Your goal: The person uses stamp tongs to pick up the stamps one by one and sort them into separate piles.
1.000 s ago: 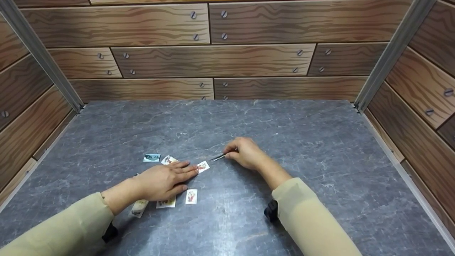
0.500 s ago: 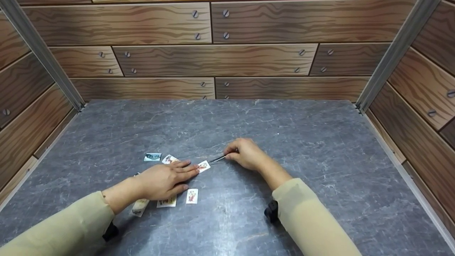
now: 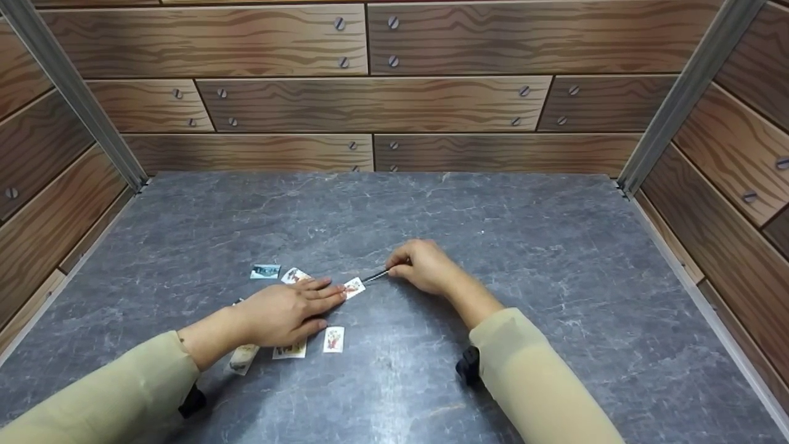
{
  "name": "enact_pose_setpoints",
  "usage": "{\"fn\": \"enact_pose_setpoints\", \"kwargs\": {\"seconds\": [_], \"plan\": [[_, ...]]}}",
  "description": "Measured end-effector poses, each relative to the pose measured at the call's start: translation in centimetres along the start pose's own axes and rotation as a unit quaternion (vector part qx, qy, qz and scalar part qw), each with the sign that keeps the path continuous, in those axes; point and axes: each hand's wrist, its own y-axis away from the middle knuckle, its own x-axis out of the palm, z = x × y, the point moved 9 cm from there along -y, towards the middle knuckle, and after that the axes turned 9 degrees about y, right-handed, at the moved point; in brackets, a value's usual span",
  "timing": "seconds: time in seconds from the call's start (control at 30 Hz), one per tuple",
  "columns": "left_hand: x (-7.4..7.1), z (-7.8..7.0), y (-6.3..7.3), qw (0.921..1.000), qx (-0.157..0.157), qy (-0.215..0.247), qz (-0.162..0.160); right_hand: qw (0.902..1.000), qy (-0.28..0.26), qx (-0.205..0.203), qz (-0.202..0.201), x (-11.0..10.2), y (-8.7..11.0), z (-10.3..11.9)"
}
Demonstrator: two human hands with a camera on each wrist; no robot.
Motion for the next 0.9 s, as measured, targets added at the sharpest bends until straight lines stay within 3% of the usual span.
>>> {"fn": "enact_pose_setpoints", "kwargs": {"seconds": [0.3,0.9], "plan": [[-0.04,0.0,0.04,1.0,0.0,0.003,-0.001,0.9999,-0.001,0.01,-0.013,0.09,-0.29,-0.15],[-0.09,-0.11,0.08,1.0,-0.004,-0.004,0.008,0.9991,0.003,-0.028,-0.031,0.14,-0.15,0.53]]}}
